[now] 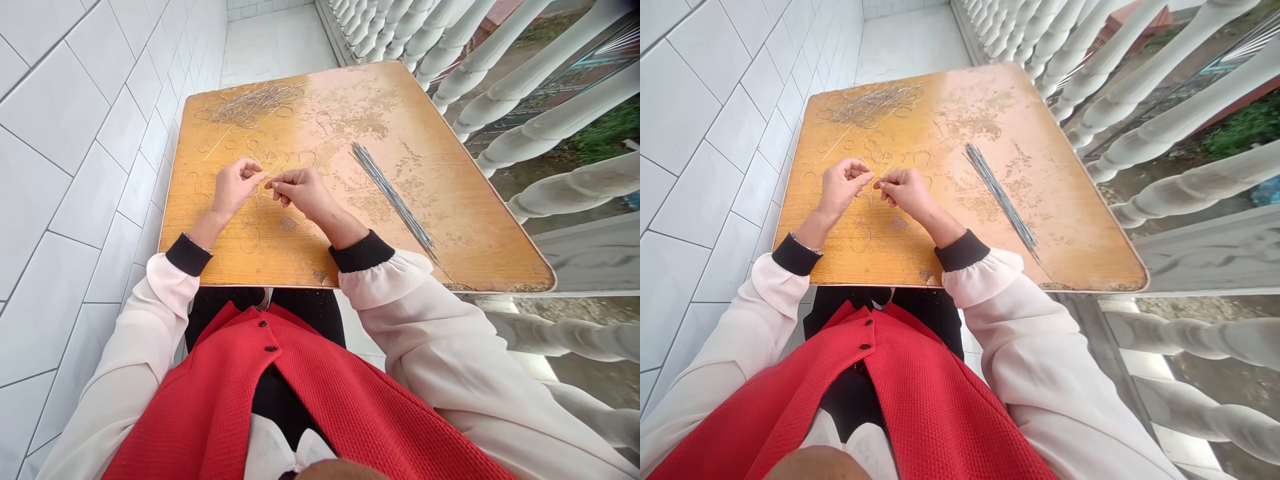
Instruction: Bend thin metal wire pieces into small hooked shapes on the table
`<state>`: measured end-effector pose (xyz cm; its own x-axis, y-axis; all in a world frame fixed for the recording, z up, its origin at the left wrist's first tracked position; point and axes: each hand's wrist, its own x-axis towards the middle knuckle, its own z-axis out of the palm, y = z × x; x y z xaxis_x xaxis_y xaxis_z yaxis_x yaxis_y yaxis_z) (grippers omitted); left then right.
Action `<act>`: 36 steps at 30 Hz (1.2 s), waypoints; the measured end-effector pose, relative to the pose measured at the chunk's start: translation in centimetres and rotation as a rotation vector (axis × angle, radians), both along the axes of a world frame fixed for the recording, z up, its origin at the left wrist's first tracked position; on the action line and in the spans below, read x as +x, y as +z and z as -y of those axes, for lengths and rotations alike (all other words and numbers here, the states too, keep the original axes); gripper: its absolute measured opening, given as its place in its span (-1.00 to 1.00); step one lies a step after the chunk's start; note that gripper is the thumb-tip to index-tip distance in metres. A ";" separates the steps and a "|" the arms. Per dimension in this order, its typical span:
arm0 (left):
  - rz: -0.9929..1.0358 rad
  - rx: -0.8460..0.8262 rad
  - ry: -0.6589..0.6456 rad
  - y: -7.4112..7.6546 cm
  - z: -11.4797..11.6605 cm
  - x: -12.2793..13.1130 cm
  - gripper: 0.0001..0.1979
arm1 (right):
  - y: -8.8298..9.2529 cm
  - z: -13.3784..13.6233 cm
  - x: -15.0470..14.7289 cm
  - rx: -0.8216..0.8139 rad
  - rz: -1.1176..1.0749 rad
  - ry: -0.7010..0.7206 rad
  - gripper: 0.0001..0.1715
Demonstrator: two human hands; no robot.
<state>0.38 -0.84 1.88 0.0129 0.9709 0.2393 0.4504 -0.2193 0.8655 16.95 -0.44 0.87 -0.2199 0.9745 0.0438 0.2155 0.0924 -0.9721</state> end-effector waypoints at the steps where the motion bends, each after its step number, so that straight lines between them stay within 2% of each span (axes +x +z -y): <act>1: -0.066 0.086 0.010 -0.1 0.0 -0.2 -0.96 | -0.1 -0.1 0.1 0.008 0.016 0.003 -0.81; 4: -0.268 0.281 -0.085 -0.6 -0.1 -0.7 -0.89 | -0.1 -0.2 0.3 0.048 0.092 0.013 -0.80; 8: -0.462 0.325 -0.241 -1.5 -0.5 -0.9 -0.79 | -0.2 -0.4 0.6 0.112 0.230 0.038 -0.72; 12: -0.502 0.368 -0.206 -1.8 -0.8 -1.3 -0.72 | -0.5 -0.5 0.8 0.187 0.299 -0.015 -0.88; 17: -0.515 0.429 -0.186 -1.3 -0.7 -2.0 -0.66 | -0.9 -0.3 1.1 0.429 0.366 -0.067 -0.84; 21: -0.619 0.396 -0.212 -1.0 -0.8 -2.5 -0.63 | -1.1 -0.3 1.4 0.581 0.435 -0.055 -0.76; 25: -0.701 0.371 -0.240 -0.8 -1.1 -2.9 -0.62 | -1.3 -0.4 1.6 0.665 0.548 -0.050 -0.68; 30: -0.771 0.325 -0.225 -0.1 -0.9 -2.7 -0.64 | -2.0 -0.7 1.4 0.707 0.662 -0.060 -0.61; 36: -0.966 0.157 -0.211 1.1 0.3 -1.4 -0.70 | -2.2 -0.7 1.5 0.720 0.775 -0.023 -0.55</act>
